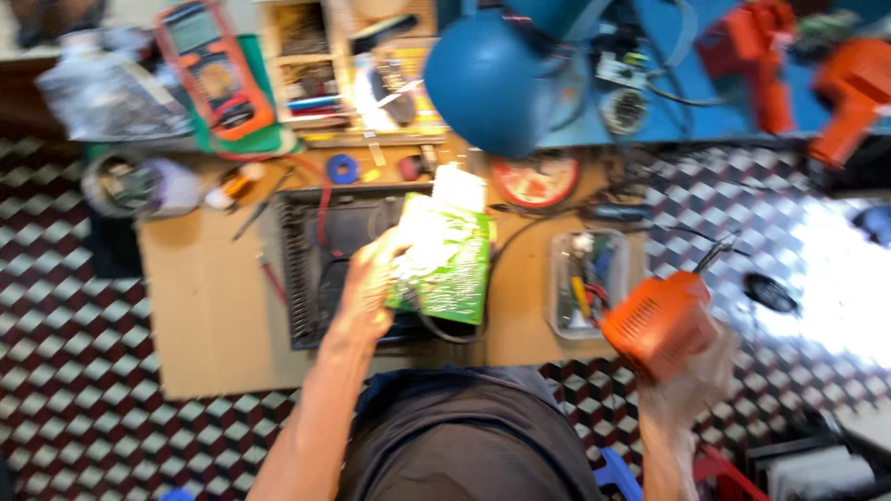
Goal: The person uses pliers to trim leads on a green circuit board, then uses a heat gun to apply heat to specific areas while rotating the board. They also handle multimeter probes and a small black component, placing the multimeter on the workbench.
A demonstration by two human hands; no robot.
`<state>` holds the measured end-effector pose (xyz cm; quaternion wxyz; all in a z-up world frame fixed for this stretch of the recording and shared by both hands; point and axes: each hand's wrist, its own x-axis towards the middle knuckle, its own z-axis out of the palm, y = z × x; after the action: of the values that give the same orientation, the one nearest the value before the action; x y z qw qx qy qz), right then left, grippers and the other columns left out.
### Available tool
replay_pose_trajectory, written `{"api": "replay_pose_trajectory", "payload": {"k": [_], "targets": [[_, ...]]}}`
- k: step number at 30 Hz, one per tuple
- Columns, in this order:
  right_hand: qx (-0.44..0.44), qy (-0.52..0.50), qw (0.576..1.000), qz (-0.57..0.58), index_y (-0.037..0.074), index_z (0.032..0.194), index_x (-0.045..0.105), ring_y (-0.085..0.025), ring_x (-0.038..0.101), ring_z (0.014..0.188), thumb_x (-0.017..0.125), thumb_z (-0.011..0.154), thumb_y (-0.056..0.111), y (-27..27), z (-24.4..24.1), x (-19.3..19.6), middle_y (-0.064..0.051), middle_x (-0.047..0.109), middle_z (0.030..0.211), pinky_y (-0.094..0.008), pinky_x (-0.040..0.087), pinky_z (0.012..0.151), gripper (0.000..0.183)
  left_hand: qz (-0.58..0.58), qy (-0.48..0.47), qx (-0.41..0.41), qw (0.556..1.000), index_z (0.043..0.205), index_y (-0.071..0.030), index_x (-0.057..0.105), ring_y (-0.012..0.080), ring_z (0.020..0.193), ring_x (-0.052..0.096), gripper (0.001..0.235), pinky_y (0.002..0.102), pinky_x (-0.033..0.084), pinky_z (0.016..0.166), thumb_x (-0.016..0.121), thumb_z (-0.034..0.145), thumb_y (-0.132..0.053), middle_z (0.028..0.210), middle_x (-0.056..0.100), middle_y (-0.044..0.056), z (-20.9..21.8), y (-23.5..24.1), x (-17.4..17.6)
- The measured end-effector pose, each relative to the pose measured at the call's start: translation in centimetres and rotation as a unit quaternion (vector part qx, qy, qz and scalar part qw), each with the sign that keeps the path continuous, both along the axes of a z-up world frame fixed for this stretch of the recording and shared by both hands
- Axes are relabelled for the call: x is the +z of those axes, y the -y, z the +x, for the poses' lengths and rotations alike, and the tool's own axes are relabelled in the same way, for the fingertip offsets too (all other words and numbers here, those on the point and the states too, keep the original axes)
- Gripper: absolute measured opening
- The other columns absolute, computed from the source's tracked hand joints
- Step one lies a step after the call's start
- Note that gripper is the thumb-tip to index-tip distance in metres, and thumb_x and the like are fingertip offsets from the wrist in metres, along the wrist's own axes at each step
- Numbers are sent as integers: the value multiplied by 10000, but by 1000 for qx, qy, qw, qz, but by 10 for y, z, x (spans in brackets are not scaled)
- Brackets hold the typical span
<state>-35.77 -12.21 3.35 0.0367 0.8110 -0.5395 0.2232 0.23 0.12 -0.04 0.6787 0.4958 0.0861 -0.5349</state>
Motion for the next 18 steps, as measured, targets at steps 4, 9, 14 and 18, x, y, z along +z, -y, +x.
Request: {"api": "replay_pose_trajectory", "payload": {"k": [4, 9, 14, 18], "targets": [[-177, -38, 972, 149, 51, 1249, 567, -391, 688, 944, 783, 821, 188, 8, -21, -35, -149, 678, 1096, -520, 524, 797, 499, 29, -22, -14, 999, 1221, 24, 694, 161, 905, 716, 361, 303, 578, 824, 634, 901, -132, 1073, 749, 98, 1, -2, 4], [-218, -20, 950, 221, 54, 1238, 540, -439, 664, 983, 779, 825, 205, 17, -16, -95, -181, 656, 1141, -556, 512, 823, 500, 57, -41, -23, 997, 1255, 31, 675, 159, 899, 714, 391, 303, 582, 806, 620, 914, -153, 1074, 749, 92, 0, -11, 20], [-200, 41, 954, 221, 6, 1260, 494, -435, 614, 1091, 797, 759, 168, 13, -7, -146, -213, 615, 1180, -539, 486, 892, 607, 80, -84, -5, 993, 1235, 0, 686, 165, 889, 709, 359, 314, 579, 790, 615, 928, -172, 1065, 743, 87, -5, -19, 27], [-191, 136, 945, 226, -44, 1269, 472, -432, 562, 1145, 788, 762, 122, 12, -6, -174, -245, 569, 1164, -513, 451, 976, 621, 56, -119, 24, 991, 1185, -8, 675, 178, 919, 716, 298, 329, 590, 836, 630, 930, -156, 1076, 740, 97, -11, -24, 26]]}}
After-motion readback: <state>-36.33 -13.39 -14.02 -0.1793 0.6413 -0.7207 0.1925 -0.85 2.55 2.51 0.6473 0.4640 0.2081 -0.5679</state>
